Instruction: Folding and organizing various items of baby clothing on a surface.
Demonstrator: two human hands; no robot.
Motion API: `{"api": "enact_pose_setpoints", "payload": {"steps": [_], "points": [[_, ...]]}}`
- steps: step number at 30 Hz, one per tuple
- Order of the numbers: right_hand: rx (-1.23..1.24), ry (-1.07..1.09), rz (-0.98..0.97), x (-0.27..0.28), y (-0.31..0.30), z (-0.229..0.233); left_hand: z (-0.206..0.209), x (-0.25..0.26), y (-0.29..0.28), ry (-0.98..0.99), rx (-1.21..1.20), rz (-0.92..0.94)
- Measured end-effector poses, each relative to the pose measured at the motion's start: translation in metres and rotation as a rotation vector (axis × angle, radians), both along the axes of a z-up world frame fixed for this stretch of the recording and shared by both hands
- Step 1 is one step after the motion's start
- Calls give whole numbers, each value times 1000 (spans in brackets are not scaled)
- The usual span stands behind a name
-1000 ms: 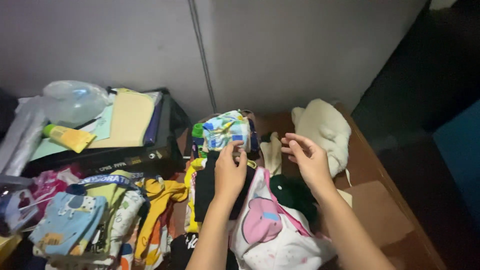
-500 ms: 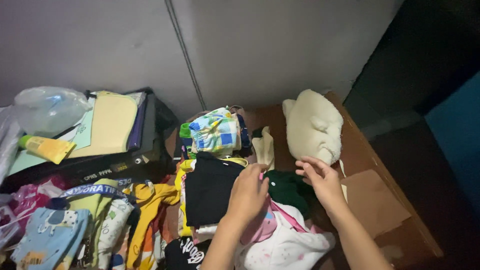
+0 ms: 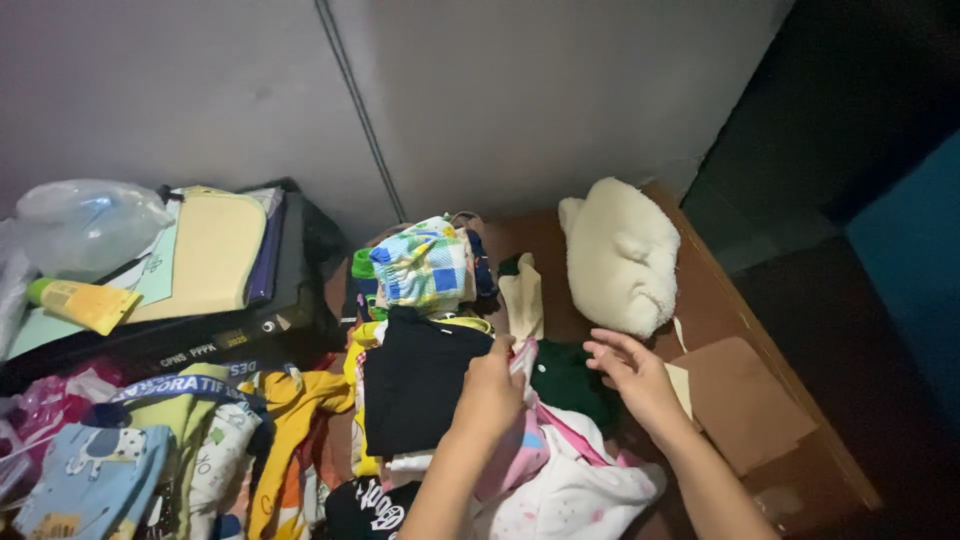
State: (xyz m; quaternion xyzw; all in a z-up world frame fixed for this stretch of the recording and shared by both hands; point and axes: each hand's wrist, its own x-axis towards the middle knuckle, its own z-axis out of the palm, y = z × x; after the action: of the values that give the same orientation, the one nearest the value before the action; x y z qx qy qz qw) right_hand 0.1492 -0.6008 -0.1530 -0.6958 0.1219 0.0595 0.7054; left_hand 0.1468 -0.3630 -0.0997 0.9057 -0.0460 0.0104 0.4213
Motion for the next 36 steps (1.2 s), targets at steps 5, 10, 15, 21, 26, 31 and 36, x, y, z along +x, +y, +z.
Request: {"api": "enact_pose_setpoints", "payload": {"steps": [5,10,15,21,26,31,36], "points": [[-263,-104,227,-9,8,-28,15,-14,5,145,115,-134],[-681,-322,375,-21,23,-42,-10,-17,13,357,333,-519],[-827,-181,307,-5,11,-68,-4,-23,12,550,531,-721],[-327,-81,117,30,-12,-26,44,-22,6,219,114,-221],[112,-78,94,20,1,93,63,-10,-1,-181,-141,-169],[349,1,89,22,-2,113,87,-13,2,110,-259,-302],[713,181,254,5,3,128,79,-17,2,120,-561,-296]]}}
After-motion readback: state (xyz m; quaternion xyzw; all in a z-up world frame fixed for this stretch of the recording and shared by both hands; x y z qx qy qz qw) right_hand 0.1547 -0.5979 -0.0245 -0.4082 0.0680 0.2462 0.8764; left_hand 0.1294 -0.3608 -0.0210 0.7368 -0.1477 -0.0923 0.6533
